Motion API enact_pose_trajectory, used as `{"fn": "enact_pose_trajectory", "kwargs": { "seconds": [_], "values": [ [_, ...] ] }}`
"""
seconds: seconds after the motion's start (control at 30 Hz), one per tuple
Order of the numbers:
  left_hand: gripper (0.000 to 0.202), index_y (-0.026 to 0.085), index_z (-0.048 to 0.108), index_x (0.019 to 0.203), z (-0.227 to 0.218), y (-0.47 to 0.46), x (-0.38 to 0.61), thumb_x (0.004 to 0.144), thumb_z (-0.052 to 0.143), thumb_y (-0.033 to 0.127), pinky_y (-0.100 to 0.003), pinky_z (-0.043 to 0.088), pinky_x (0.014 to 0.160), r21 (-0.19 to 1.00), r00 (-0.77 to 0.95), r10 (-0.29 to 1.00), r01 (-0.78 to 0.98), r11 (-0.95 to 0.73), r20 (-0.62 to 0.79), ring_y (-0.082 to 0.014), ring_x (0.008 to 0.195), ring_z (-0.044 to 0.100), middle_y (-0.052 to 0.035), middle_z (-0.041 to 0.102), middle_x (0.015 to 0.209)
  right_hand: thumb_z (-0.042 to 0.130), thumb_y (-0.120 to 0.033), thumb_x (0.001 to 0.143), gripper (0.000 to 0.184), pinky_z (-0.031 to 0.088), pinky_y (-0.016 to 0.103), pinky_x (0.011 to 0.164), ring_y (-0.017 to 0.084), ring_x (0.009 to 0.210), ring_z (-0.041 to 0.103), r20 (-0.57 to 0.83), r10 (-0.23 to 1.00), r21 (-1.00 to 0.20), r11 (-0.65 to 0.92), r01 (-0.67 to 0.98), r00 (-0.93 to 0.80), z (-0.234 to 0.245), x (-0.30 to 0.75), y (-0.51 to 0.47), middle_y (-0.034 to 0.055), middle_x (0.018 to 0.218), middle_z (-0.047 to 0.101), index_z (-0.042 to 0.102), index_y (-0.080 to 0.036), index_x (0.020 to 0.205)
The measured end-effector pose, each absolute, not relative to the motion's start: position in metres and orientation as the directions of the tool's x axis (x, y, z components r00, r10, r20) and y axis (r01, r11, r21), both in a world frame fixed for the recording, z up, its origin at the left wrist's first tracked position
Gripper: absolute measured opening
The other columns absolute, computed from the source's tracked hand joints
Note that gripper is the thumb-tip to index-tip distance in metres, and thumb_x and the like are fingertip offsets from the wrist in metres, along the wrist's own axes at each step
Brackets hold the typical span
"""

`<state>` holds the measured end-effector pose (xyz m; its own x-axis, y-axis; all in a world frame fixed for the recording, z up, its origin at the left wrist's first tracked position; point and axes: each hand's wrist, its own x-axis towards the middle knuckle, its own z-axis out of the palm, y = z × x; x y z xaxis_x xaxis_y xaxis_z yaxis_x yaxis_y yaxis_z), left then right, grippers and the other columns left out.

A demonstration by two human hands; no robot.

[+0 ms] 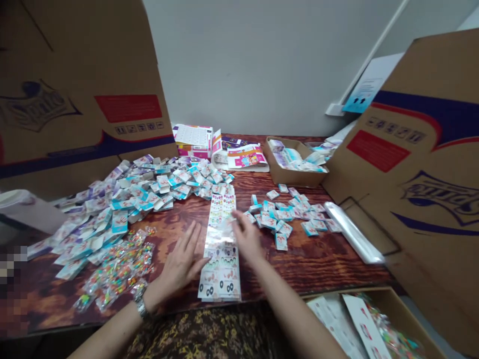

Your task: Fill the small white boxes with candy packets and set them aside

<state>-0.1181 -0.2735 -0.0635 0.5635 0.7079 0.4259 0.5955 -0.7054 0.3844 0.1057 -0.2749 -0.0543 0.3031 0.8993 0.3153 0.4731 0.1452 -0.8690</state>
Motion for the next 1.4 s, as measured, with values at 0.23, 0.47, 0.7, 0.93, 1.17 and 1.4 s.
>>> {"fn": "enact_pose_trajectory", "kwargs": {
  "seconds": [0.23,0.47,0.7,0.93,1.17,1.4],
  "values": [
    [0.050,0.019,0.034,0.136,-0.098,-0.279,-0.131,0.088,0.048,0.027,-0.047,0.042,0.098,0.464,0.537,0.770,0.616,-0.637,0.344,-0.0269,0.125,0.043,-0.0156,0.045,0.135,0.048,-0.035,0.083,0.054,0.028,0.054,0.105,0.035,0.127,0.036,0.459,0.775,-0.540,-0.146,0.829,0.435,-0.053,0.245,-0.250,0.0211,0.135,0.043,0.045,-0.008,0.130],
    [0.046,0.020,0.041,0.132,-0.101,-0.280,-0.130,0.087,0.049,0.027,-0.047,0.040,0.100,0.497,0.557,0.778,0.607,-0.620,0.290,-0.0248,0.121,0.047,-0.0125,0.050,0.132,0.066,-0.054,0.071,0.083,0.026,0.049,0.107,0.032,0.135,0.023,0.050,0.911,-0.373,0.397,0.839,-0.409,-0.081,0.170,-0.233,0.0126,0.146,0.029,0.034,-0.020,0.140],
    [0.042,0.021,0.045,0.127,-0.094,-0.274,-0.129,0.086,0.051,0.026,-0.046,0.043,0.097,0.579,0.539,0.789,0.556,-0.596,0.295,-0.0237,0.116,0.051,-0.0105,0.055,0.125,0.057,-0.037,0.084,0.031,0.034,0.045,0.101,0.025,0.117,0.050,0.143,0.902,-0.419,0.427,0.801,-0.406,-0.092,0.157,-0.231,0.0083,0.117,0.062,0.063,-0.023,0.111],
    [0.070,0.019,0.026,0.139,-0.060,-0.256,-0.118,0.081,0.059,0.039,-0.051,0.030,0.107,0.650,0.545,0.774,0.466,-0.600,0.323,-0.0286,0.134,0.027,-0.0150,0.030,0.145,0.042,-0.031,0.093,0.026,0.047,0.033,0.082,0.018,0.089,0.062,0.229,0.907,-0.557,0.421,0.716,-0.355,-0.041,0.134,-0.249,0.0053,0.096,0.068,0.064,-0.023,0.103],
    [0.048,0.018,0.037,0.132,-0.066,-0.267,-0.107,0.088,0.049,0.034,-0.048,0.037,0.103,0.630,0.607,0.732,0.445,-0.636,0.310,-0.0252,0.124,0.042,-0.0123,0.049,0.131,0.066,-0.042,0.076,0.059,0.038,0.045,0.100,0.029,0.122,0.046,0.120,0.871,-0.415,0.480,0.773,-0.476,-0.072,0.155,-0.230,0.0139,0.132,0.050,0.051,-0.019,0.128],
    [0.055,0.013,0.031,0.136,-0.091,-0.293,-0.085,0.088,0.047,0.033,-0.047,0.033,0.105,0.396,0.800,0.572,0.473,-0.787,0.179,-0.0271,0.127,0.039,-0.0160,0.044,0.135,0.047,-0.029,0.090,0.027,0.038,0.041,0.100,0.023,0.113,0.055,0.171,0.877,-0.440,0.475,0.762,-0.448,-0.104,0.152,-0.226,0.0070,0.117,0.063,0.066,-0.023,0.109]
  ]
}}
